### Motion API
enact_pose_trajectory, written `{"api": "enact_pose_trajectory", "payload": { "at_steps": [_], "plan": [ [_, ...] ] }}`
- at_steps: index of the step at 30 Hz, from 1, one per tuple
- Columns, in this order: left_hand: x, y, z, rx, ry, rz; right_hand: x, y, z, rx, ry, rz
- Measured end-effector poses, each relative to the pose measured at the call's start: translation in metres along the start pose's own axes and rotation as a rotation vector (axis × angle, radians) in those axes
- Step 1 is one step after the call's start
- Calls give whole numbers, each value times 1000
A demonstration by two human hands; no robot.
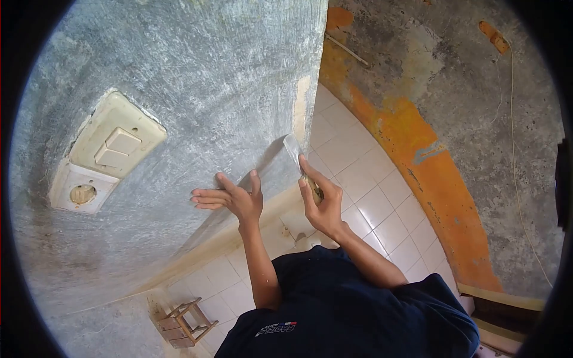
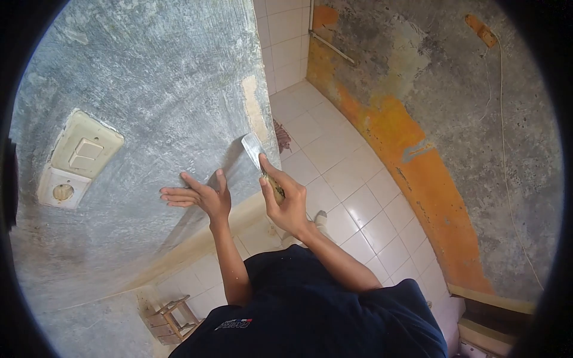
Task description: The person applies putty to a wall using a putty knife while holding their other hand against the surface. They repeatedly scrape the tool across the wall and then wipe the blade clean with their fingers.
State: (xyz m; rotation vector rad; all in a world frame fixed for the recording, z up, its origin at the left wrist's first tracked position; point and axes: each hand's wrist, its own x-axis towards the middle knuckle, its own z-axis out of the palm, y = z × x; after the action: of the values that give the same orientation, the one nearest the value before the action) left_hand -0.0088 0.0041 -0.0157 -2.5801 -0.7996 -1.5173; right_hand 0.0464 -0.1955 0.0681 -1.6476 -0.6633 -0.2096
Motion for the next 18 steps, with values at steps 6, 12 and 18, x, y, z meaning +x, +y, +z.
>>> {"api": "enact_pose_trajectory", "payload": {
  "at_steps": [6,12,18],
  "plan": [
    [3,-1,6,-11,14,-14,-1,2,-1,-50,-58,53],
    [1,0,1,1,14,4,-10,11,2,-43,-46,14],
    [-7,-2,5,-16,5,-6,-2,-5,2,20,-11,69]
  ]
}}
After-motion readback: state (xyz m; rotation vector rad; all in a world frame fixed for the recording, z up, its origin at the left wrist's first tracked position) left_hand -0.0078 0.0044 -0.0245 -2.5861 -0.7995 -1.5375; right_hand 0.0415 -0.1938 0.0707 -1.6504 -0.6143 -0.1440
